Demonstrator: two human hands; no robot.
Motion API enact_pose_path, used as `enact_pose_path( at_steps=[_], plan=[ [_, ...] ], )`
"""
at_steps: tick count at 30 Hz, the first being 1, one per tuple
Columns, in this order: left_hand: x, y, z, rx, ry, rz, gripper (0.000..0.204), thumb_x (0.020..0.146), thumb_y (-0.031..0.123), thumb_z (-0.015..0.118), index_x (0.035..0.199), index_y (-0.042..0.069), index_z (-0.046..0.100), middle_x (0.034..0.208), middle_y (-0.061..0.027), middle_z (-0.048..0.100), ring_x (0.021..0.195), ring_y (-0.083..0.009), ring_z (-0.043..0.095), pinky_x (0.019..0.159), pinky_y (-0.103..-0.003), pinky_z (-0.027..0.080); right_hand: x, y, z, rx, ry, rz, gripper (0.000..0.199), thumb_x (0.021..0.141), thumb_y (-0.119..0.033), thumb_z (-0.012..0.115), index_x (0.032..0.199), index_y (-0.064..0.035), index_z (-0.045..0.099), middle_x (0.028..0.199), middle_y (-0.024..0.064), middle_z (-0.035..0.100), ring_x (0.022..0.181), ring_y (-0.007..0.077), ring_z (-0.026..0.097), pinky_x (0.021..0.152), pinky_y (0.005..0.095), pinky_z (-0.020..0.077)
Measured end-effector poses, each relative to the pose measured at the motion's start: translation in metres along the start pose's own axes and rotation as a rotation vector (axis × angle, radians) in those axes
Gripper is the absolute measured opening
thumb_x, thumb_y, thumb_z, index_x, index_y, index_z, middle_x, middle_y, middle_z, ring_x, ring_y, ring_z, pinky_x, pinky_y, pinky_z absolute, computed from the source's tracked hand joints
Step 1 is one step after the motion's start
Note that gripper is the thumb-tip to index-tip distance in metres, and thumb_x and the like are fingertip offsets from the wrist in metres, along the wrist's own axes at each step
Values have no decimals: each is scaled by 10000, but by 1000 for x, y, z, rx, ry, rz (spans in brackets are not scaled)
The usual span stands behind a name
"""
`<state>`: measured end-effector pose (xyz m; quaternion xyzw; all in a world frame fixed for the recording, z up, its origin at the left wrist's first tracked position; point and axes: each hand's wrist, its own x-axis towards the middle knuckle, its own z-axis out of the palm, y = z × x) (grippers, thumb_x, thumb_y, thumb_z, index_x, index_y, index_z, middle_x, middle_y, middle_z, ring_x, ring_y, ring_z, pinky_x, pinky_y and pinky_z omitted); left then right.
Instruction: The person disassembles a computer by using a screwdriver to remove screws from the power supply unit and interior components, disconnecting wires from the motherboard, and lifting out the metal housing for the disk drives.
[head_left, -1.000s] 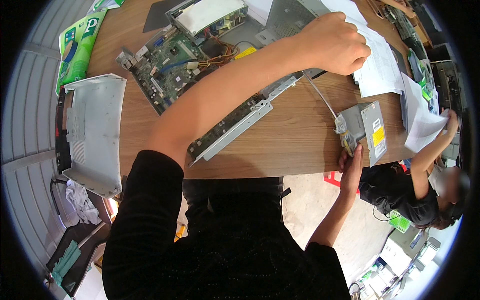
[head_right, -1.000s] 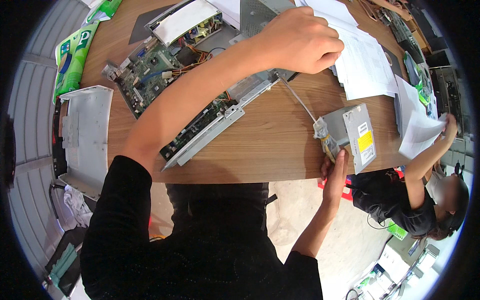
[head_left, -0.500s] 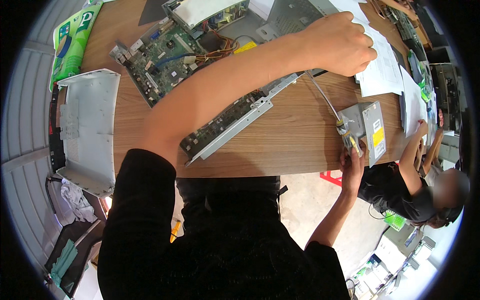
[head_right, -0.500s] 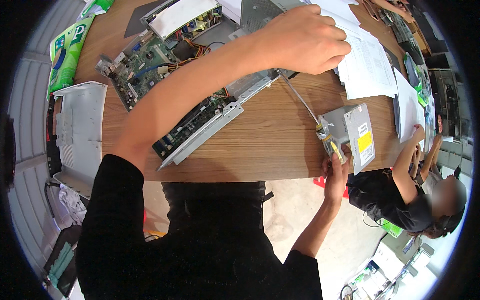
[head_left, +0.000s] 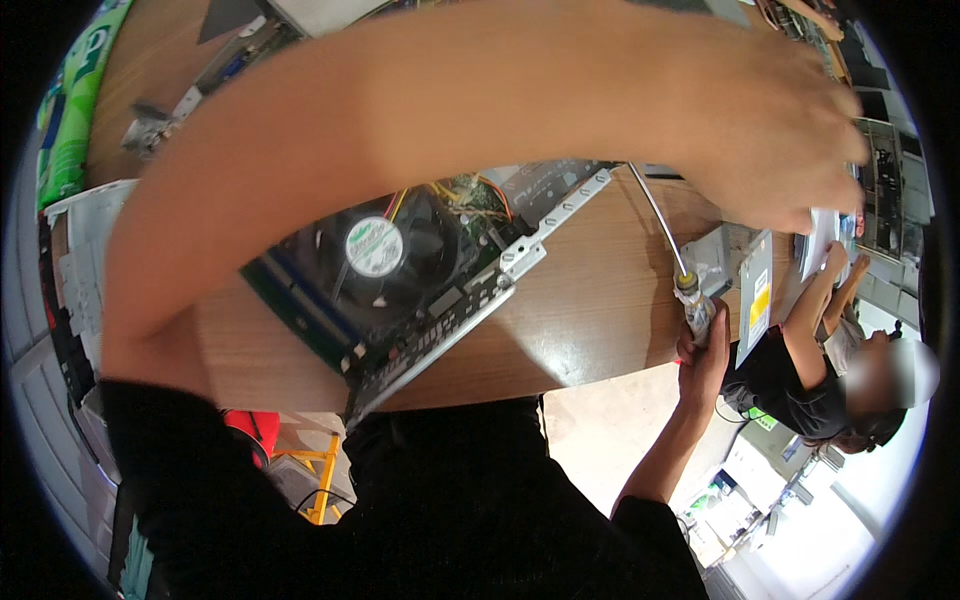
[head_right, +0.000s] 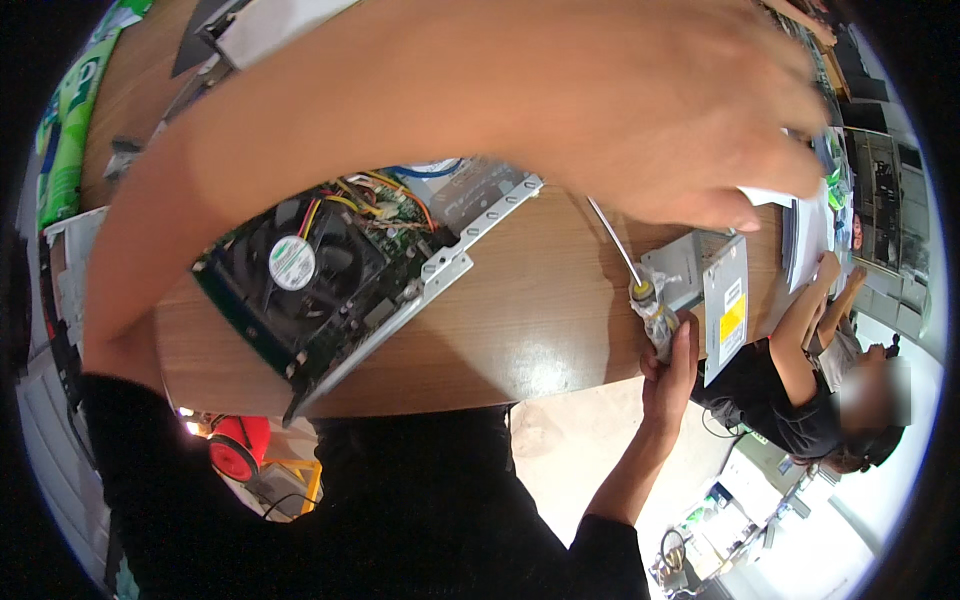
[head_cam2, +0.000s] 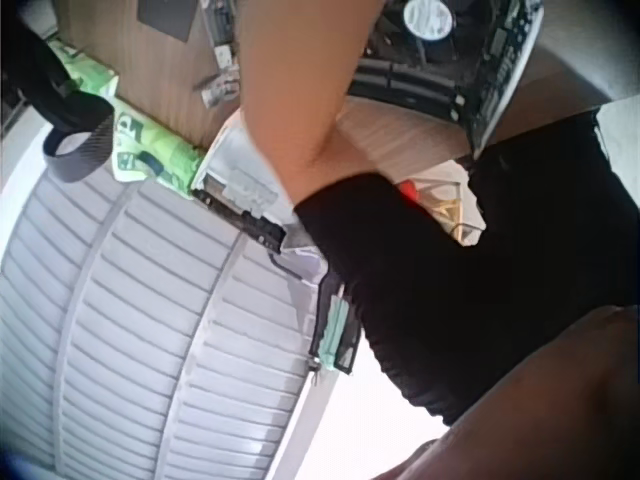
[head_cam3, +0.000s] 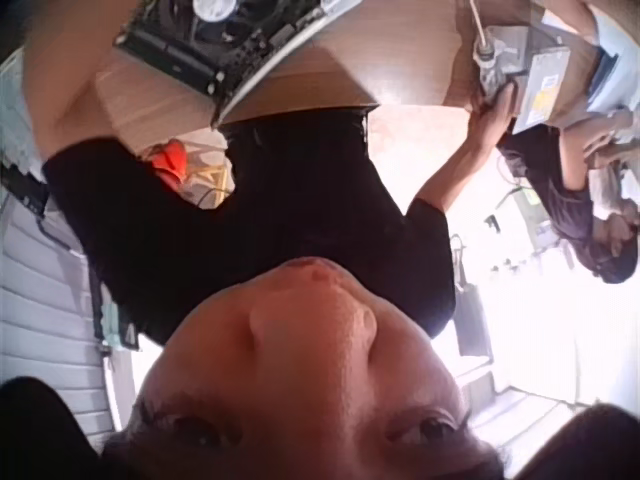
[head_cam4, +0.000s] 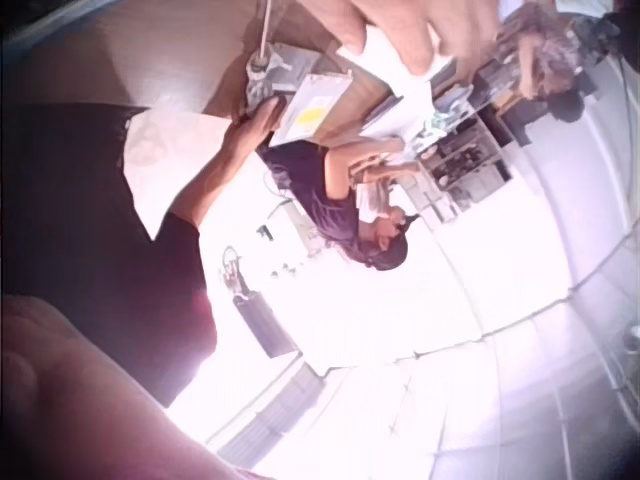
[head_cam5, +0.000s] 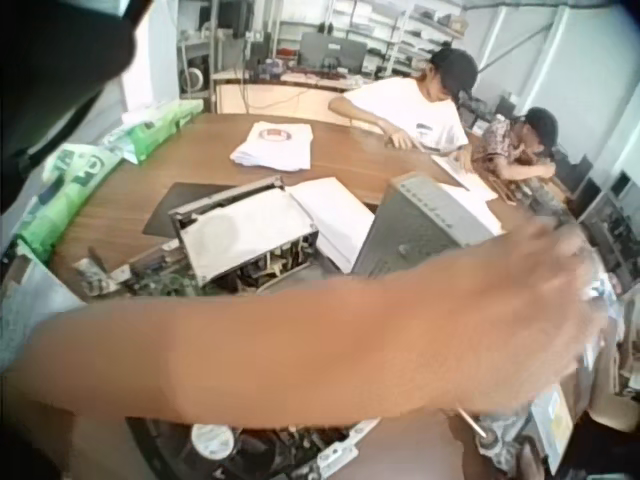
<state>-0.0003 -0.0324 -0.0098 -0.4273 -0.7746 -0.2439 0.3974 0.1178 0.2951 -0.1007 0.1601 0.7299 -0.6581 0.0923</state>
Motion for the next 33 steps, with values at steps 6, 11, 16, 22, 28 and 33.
enact_pose_path(
  at_steps=[6,11,16,22,28,33],
  plan=[
    [-51,0,-49,21,-17,-28,277,812,290,694,952,51,712,1112,-164,643,1110,-296,609,909,-449,501,3,-6,-20,65,-183,-31,560,864,-252,726,1274,-12,428,1006,94,579,760,120,566,533,182,410],
    [-94,-4,-77,129,-108,-168,305,775,231,730,1003,32,692,1199,-213,588,1142,-333,586,909,-462,503,2,-7,-3,-201,-8,-62,492,1017,-445,462,1205,7,518,705,85,596,523,92,534,428,195,378],
    [-118,15,-107,173,-301,-421,366,739,172,766,1055,14,671,1285,-262,534,1175,-370,563,909,-476,505,-2,2,-6,-132,-63,-39,459,1012,-411,498,1268,-34,440,839,78,592,488,70,455,403,204,335],
    [-129,51,-109,-376,-777,-663,477,729,291,786,1072,-18,669,1311,-229,553,1289,-378,487,1022,-533,436,-2,-6,-22,-226,-289,-43,610,926,-535,596,1221,-37,404,833,95,595,433,81,417,369,207,295],
    [-139,46,-107,-361,-892,-518,503,771,425,742,1016,-11,686,1193,-177,641,1240,-351,529,1006,-530,431,-4,-5,-15,-125,-179,123,615,969,-567,492,1256,-29,413,736,36,499,457,61,383,387,195,278],
    [-141,44,-107,-348,-884,-513,492,784,429,739,1002,-9,687,1160,-183,654,1214,-345,550,995,-521,441,-5,-4,-23,-110,-214,66,613,940,-501,590,1298,-42,398,718,32,499,457,57,350,398,193,242]
  ],
)
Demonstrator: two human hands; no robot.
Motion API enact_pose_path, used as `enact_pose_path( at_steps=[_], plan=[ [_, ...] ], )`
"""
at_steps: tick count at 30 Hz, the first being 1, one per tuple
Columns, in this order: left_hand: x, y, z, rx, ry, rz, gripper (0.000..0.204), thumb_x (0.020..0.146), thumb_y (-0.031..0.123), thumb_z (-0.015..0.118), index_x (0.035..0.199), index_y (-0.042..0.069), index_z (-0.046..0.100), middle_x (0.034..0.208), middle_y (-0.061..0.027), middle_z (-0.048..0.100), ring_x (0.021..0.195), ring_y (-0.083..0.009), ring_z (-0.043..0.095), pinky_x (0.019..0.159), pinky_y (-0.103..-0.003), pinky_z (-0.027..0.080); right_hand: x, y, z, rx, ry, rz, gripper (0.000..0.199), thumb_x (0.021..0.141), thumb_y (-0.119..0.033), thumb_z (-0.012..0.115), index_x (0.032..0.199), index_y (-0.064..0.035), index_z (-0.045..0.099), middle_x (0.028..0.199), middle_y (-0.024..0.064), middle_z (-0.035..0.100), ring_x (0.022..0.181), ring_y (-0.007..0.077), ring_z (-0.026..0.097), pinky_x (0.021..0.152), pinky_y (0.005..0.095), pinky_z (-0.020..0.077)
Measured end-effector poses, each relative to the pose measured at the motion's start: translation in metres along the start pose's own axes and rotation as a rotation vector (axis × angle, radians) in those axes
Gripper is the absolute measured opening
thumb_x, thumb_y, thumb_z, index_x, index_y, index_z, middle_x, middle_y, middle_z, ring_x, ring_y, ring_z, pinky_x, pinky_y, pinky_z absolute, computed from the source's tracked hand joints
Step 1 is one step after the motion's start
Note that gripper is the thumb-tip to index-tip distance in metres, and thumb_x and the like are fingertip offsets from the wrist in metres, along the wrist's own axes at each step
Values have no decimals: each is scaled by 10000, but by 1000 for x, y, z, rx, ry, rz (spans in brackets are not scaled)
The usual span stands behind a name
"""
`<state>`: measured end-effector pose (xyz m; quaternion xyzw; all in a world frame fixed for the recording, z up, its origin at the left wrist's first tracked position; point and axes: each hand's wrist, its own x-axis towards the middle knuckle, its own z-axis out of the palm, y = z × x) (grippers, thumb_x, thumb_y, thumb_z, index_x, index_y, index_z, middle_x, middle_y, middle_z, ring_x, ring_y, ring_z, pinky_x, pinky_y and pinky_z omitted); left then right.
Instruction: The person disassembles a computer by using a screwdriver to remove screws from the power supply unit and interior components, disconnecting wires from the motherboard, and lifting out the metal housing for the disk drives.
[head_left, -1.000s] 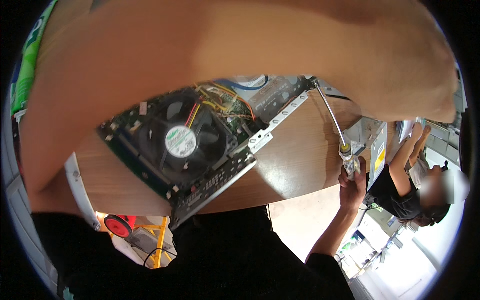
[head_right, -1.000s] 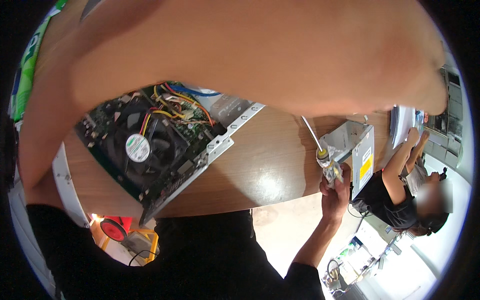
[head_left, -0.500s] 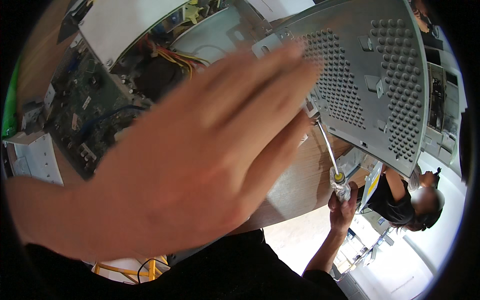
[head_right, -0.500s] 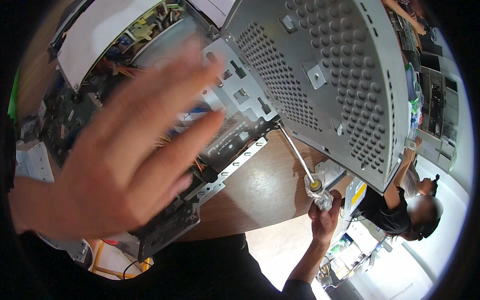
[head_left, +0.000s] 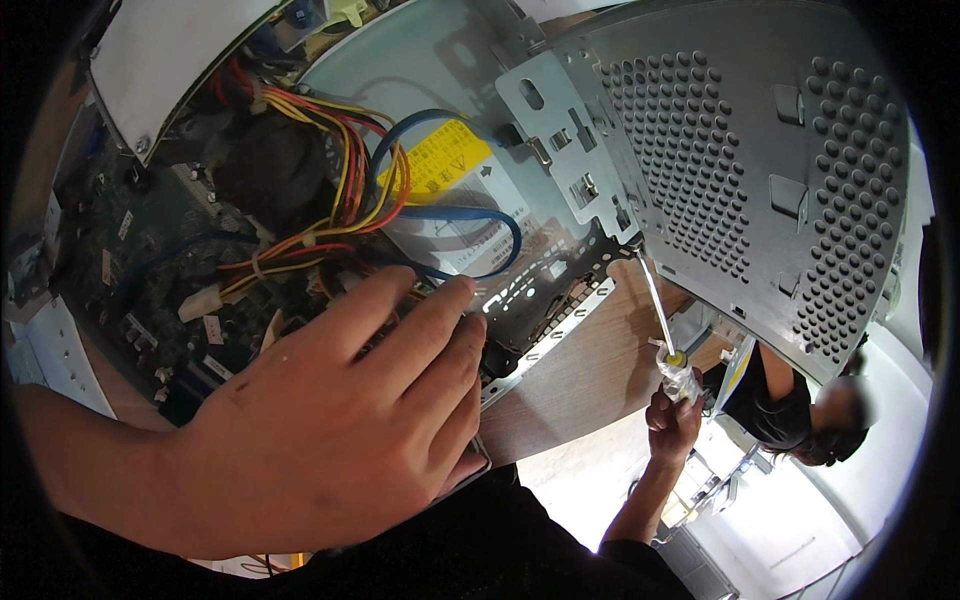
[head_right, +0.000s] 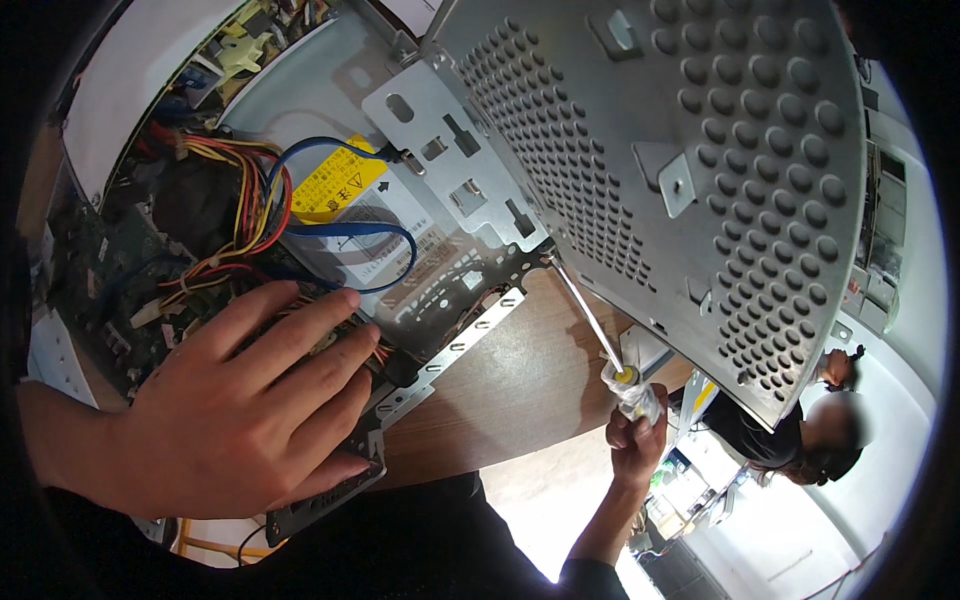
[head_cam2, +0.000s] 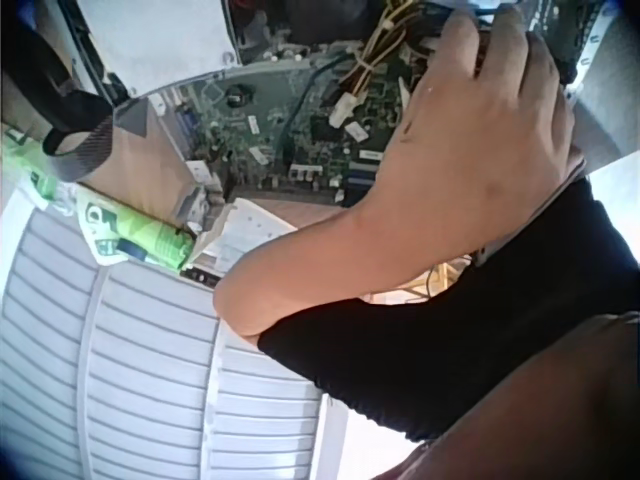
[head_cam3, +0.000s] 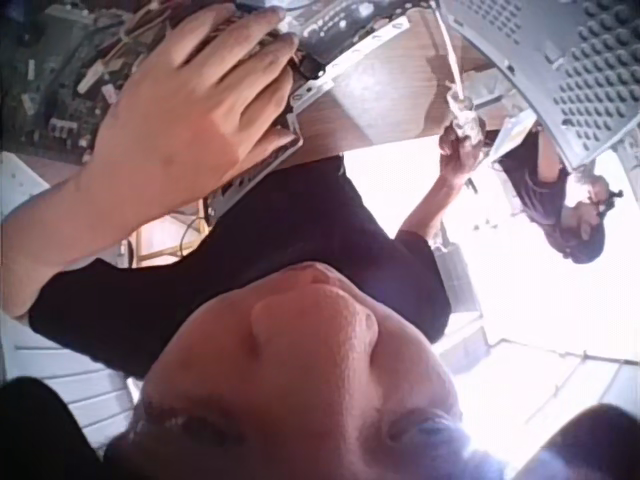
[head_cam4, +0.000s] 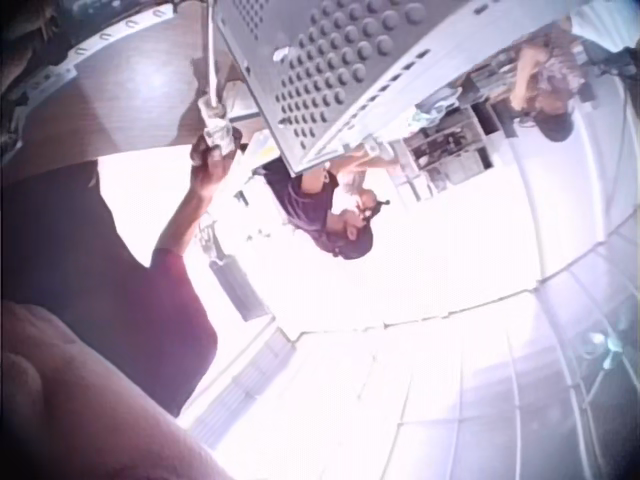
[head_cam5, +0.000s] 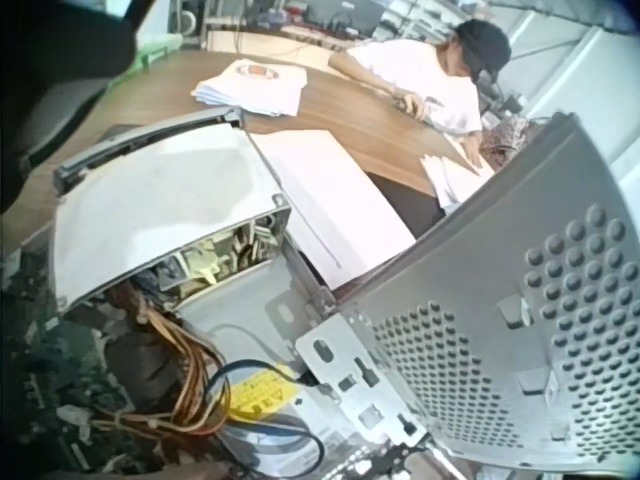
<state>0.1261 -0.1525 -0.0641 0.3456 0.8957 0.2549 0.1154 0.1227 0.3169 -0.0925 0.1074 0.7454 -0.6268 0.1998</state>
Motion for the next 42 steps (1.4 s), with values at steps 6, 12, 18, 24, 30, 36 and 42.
enact_pose_path(
  at_steps=[6,12,18,24,30,36,42],
  plan=[
    [17,13,-6,-45,3,-55,484,771,383,751,1035,-15,675,1171,-198,638,1210,-356,549,978,-523,458,15,-5,-6,21,196,174,623,1018,-583,335,1169,-21,558,518,-5,435,381,70,294,372,215,218],
    [57,62,21,-15,206,104,372,789,136,640,1083,-91,626,1178,-221,596,1219,-353,514,989,-435,483,6,0,16,169,98,1,435,974,-436,525,1188,-59,476,691,19,531,452,52,372,389,202,222],
    [156,106,58,564,391,177,338,806,135,592,1063,-78,648,1086,-197,639,1045,-327,611,913,-394,515,9,3,19,63,292,46,456,1018,-491,413,1118,-63,532,625,-6,503,419,55,356,376,188,236],
    [190,98,73,612,116,106,195,764,129,619,871,-29,657,786,-108,669,773,-236,655,640,-348,555,8,7,15,-31,128,-106,589,1032,-516,378,1265,1,537,698,15,537,540,52,431,429,204,309],
    [188,92,67,585,65,172,171,734,108,624,824,-36,646,760,-115,668,774,-224,664,620,-315,560,2,21,17,-92,151,-389,476,974,-416,586,1178,13,551,678,23,554,505,72,463,420,204,355],
    [174,87,71,593,275,216,214,746,121,614,896,-28,641,879,-106,655,876,-213,649,696,-302,563,-4,10,6,-142,51,-193,689,1009,-605,332,940,19,616,506,21,496,401,63,408,362,227,246],
    [177,87,67,570,95,177,320,741,127,611,1011,-41,647,901,-104,641,881,-214,644,760,-319,565,0,20,14,-184,194,-582,552,940,-450,616,1141,62,572,791,92,643,690,177,616,645,293,490]
  ],
)
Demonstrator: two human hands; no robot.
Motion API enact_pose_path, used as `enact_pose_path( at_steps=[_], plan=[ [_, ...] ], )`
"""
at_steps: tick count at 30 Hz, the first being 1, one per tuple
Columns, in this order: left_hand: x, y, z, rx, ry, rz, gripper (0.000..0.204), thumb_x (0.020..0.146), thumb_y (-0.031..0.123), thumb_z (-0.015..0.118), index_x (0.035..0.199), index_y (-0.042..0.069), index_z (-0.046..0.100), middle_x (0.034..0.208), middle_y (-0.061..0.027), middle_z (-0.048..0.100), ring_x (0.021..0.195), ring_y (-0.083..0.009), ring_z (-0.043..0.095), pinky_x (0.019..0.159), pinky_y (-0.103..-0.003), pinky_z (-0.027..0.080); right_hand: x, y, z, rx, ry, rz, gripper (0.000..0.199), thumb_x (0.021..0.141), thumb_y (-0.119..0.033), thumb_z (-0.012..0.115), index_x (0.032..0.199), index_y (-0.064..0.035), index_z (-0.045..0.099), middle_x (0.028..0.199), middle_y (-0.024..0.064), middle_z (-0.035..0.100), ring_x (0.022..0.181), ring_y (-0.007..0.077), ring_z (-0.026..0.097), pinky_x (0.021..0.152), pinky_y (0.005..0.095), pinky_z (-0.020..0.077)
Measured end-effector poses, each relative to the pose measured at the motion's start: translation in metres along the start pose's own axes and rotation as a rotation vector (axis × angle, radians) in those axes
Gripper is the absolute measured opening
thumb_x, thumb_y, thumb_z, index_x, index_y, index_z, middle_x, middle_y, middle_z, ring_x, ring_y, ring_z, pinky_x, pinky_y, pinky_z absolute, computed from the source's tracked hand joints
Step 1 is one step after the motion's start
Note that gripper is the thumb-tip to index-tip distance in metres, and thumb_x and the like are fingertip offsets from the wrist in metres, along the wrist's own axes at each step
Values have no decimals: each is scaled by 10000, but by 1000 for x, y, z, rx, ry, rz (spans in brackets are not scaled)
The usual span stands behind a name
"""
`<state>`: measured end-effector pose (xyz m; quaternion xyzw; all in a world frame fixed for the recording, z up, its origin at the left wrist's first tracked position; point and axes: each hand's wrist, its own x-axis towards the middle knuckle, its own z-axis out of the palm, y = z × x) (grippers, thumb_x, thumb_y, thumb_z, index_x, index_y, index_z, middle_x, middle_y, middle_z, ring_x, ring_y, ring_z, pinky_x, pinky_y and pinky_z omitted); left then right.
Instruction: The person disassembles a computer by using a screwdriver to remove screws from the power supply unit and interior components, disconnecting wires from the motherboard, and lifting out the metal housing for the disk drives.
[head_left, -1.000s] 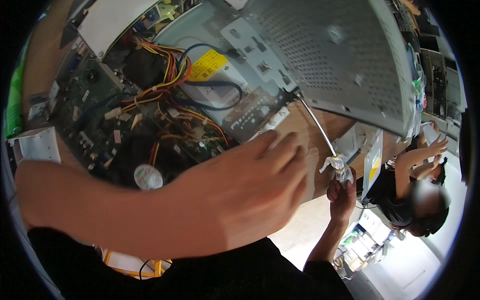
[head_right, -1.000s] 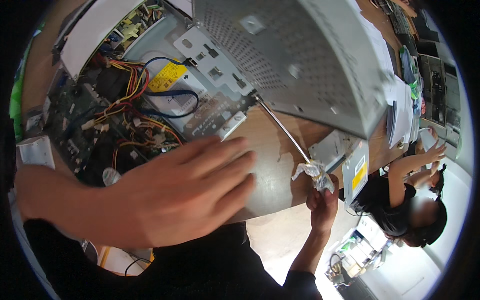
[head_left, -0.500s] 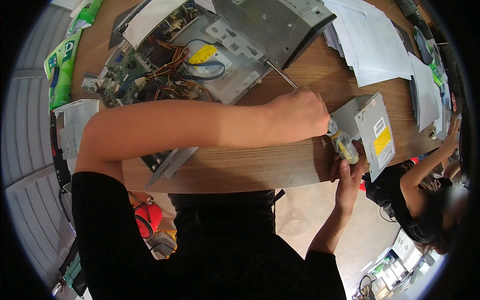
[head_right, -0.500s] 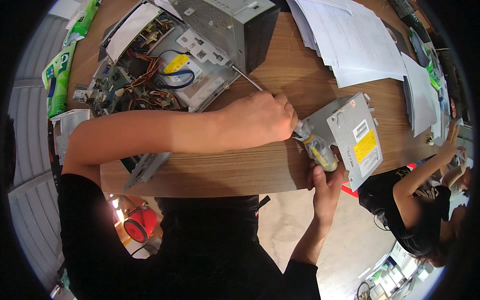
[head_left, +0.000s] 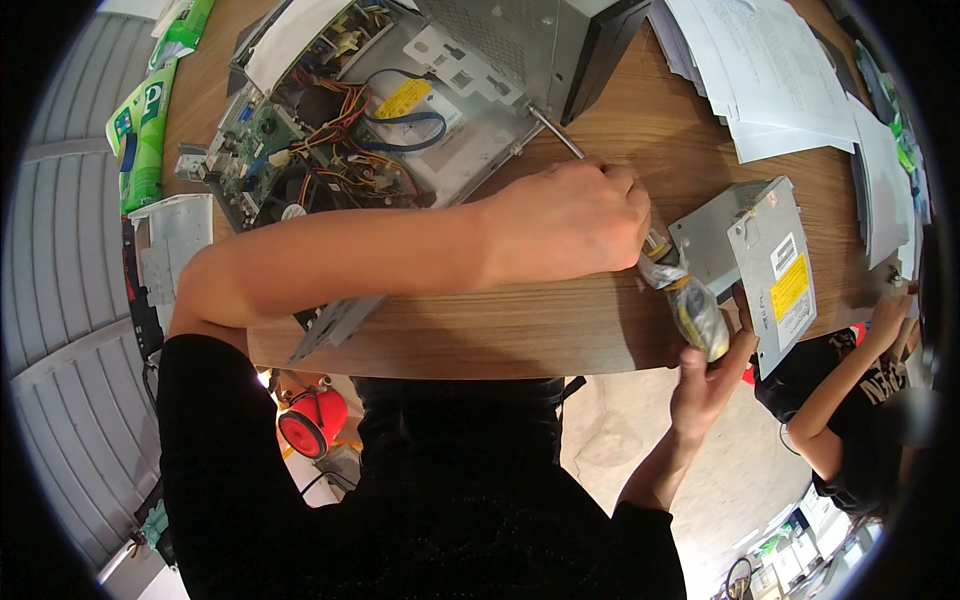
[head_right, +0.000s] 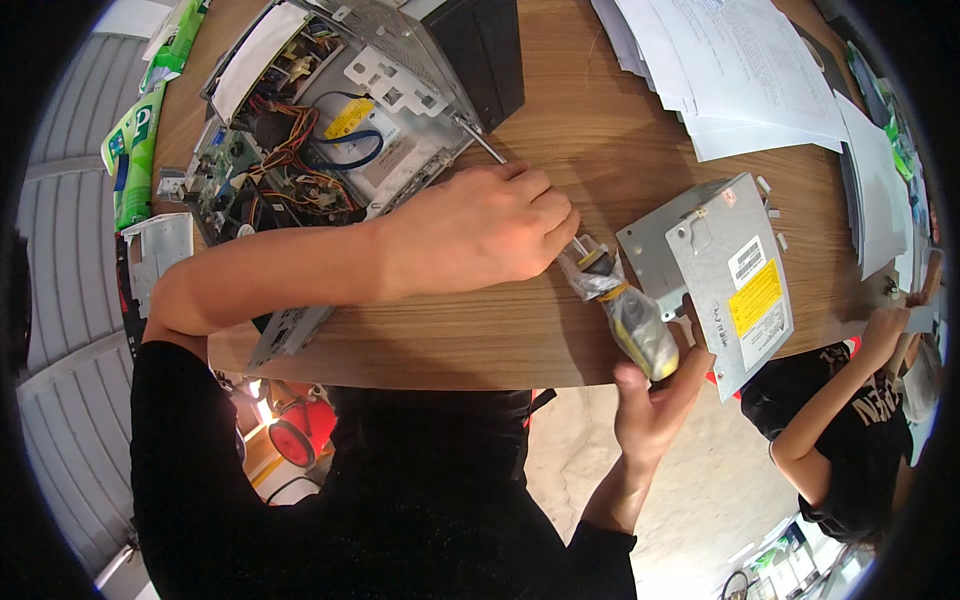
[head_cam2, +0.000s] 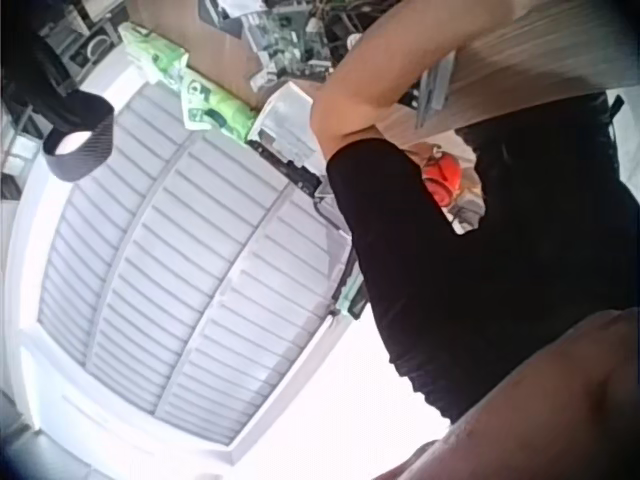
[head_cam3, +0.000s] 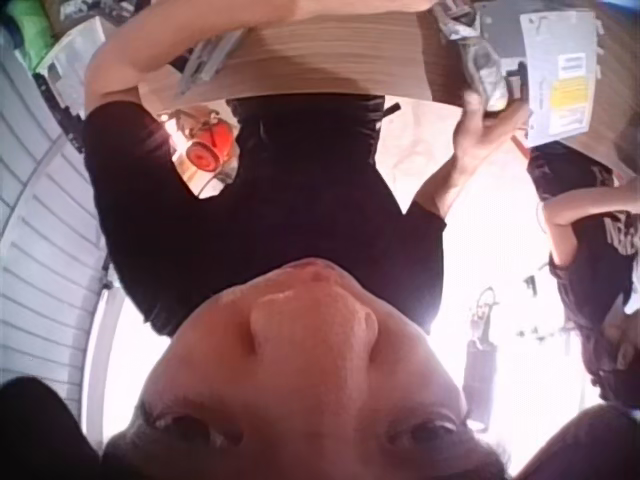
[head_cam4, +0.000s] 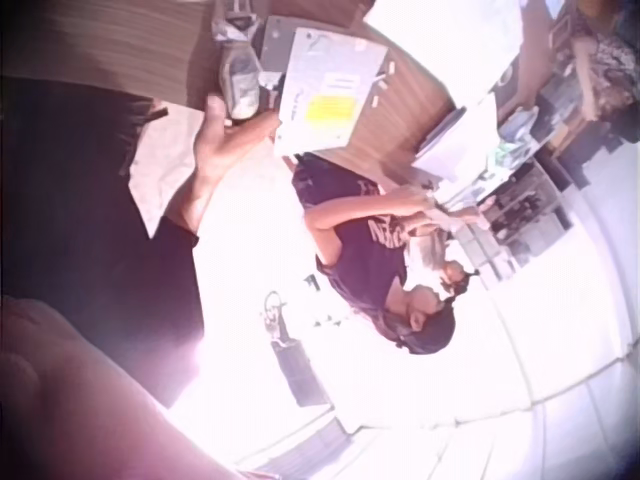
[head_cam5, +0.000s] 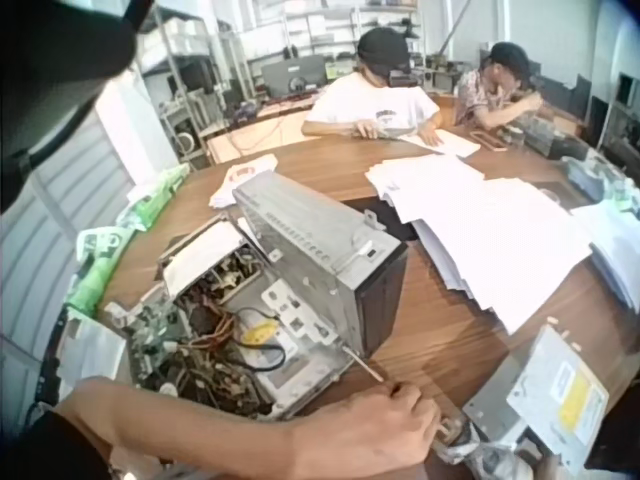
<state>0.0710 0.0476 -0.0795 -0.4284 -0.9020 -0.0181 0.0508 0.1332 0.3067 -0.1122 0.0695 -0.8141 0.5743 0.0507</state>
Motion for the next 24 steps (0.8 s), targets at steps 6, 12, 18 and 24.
enact_pose_path(
  at_steps=[6,12,18,24],
  plan=[
    [-7,1,11,113,90,-47,397,733,127,619,1089,-48,619,915,-115,632,846,-222,646,779,-328,563,-2,4,-9,-112,-175,57,568,921,-471,612,1119,60,579,769,93,632,612,143,564,563,272,414],
    [-5,-6,1,2,81,-75,379,725,123,623,1069,-36,615,939,-126,641,863,-220,649,761,-331,563,1,-11,-10,242,-104,454,624,1003,-569,396,1030,27,579,639,42,548,402,90,370,365,235,254],
    [-3,-3,3,71,-34,-117,335,727,123,621,1029,-23,624,904,-89,634,879,-217,648,754,-322,561,-14,9,0,32,-16,66,580,976,-393,584,1273,86,448,886,94,612,566,99,501,466,237,393],
    [-4,-11,5,97,95,-82,252,735,119,614,952,-8,629,870,-85,630,880,-209,651,732,-316,563,-8,5,-2,20,17,434,678,994,-638,326,980,-7,573,538,36,487,329,94,365,312,228,246]
  ],
)
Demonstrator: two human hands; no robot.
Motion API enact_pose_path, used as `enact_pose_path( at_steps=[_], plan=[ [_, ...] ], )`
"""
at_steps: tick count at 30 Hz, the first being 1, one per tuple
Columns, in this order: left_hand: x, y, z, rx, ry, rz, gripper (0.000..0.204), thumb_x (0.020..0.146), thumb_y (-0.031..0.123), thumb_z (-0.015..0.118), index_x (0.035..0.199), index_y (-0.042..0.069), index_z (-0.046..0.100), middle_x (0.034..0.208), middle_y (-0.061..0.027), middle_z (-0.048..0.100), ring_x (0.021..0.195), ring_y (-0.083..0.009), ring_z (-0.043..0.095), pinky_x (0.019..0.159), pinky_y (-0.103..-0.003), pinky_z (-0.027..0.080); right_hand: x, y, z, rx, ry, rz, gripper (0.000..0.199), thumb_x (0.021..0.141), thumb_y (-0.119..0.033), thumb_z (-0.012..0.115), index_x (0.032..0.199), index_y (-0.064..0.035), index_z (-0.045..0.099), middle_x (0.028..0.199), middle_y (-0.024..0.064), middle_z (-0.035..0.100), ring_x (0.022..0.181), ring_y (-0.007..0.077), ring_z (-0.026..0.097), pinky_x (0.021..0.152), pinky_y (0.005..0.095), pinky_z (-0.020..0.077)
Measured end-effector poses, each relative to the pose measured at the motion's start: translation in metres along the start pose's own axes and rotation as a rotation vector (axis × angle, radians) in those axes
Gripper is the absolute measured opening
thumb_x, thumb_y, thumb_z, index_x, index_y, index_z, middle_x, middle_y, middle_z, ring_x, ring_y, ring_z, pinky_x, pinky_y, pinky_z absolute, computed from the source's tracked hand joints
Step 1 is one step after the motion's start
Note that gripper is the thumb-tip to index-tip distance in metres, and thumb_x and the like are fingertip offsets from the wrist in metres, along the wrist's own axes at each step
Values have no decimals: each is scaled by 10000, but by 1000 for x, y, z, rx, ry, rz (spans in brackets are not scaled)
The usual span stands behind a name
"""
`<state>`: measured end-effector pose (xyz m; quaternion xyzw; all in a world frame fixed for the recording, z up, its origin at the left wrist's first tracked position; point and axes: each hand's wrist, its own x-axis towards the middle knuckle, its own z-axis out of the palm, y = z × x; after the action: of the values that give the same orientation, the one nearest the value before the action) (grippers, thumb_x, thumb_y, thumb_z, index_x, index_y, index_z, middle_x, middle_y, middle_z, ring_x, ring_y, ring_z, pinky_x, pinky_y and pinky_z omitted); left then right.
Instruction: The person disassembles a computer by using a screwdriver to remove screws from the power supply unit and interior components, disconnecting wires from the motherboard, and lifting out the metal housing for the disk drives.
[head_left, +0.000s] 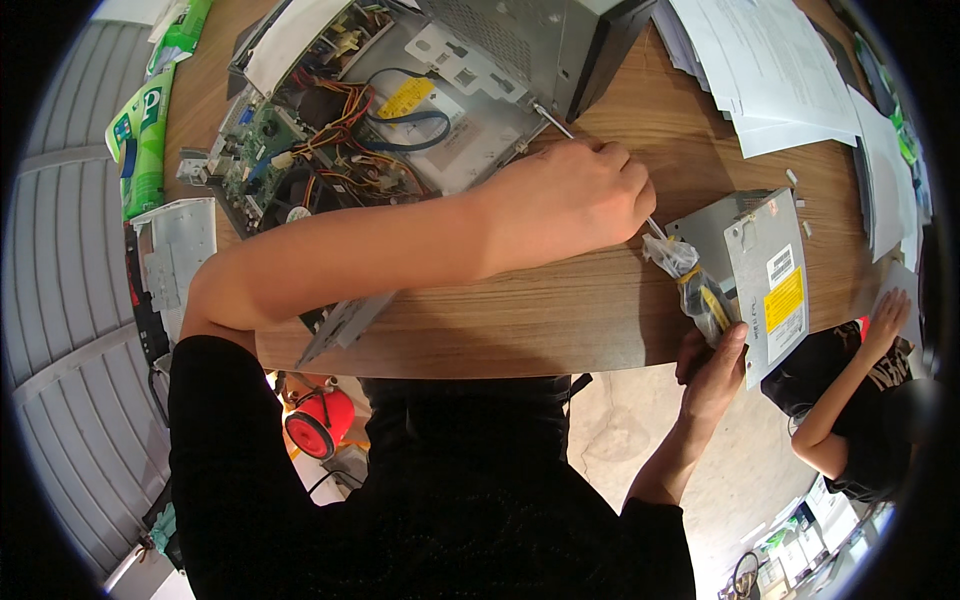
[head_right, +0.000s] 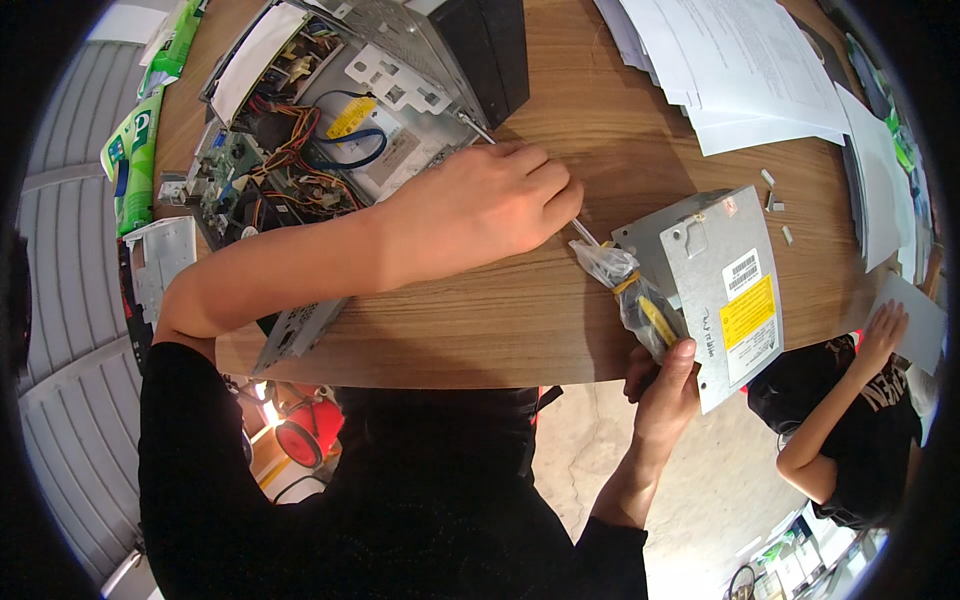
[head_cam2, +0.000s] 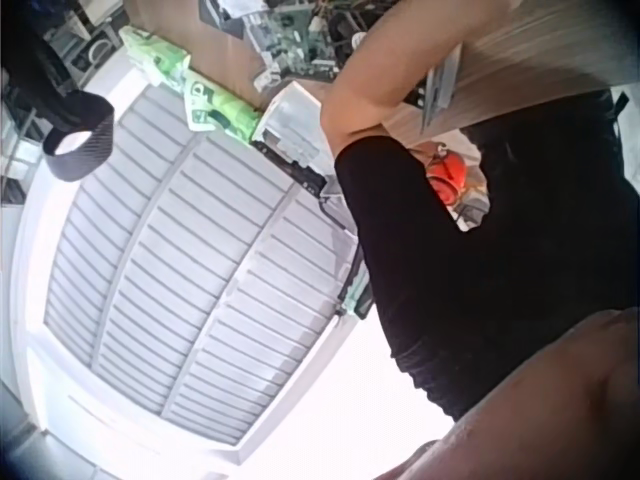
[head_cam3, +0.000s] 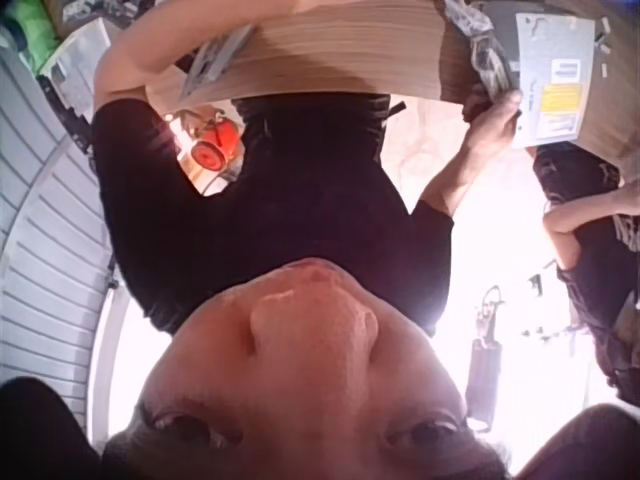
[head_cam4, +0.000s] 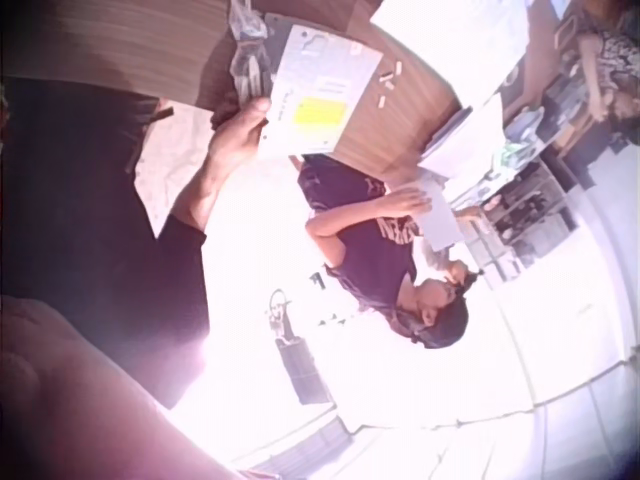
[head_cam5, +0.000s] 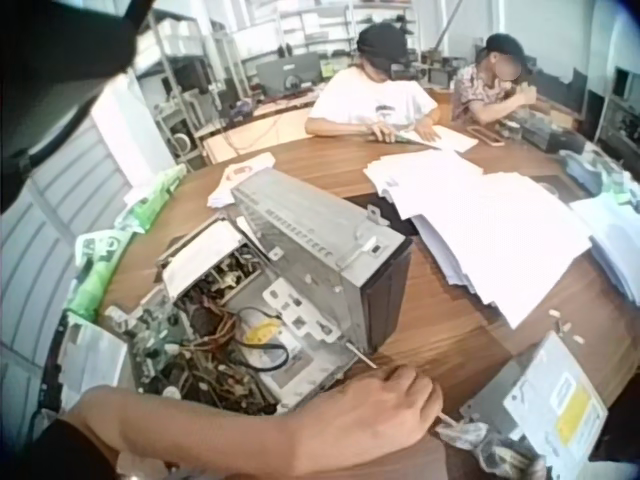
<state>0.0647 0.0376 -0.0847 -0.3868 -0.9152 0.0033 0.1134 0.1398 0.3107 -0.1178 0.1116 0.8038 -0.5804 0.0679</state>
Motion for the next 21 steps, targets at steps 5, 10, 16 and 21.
enact_pose_path(
  at_steps=[5,10,16,21],
  plan=[
    [0,0,-2,-42,-85,-26,178,728,110,619,868,0,610,804,-73,629,822,-200,654,672,-306,559,-5,-17,9,76,-35,-43,673,985,-638,355,1043,4,548,559,47,502,386,97,432,334,215,287],
    [-2,3,2,82,-45,-31,180,727,109,621,869,-1,611,767,-62,622,782,-204,658,665,-302,555,-10,-2,4,114,34,-122,546,1006,-526,450,1125,3,517,572,45,513,402,97,450,342,206,317],
    [-1,-3,1,-73,-11,-29,211,728,110,625,896,-16,606,788,-86,635,781,-218,658,721,-317,553,-5,-19,-3,83,20,75,601,1003,-573,413,1038,-2,597,531,22,489,392,93,417,367,219,289],
    [-1,2,-4,-28,-117,-63,194,741,103,620,903,-4,611,801,-88,628,817,-214,654,751,-319,551,-6,-1,9,166,-36,-283,502,972,-428,585,1134,43,524,627,60,557,445,113,508,392,212,401]
  ],
)
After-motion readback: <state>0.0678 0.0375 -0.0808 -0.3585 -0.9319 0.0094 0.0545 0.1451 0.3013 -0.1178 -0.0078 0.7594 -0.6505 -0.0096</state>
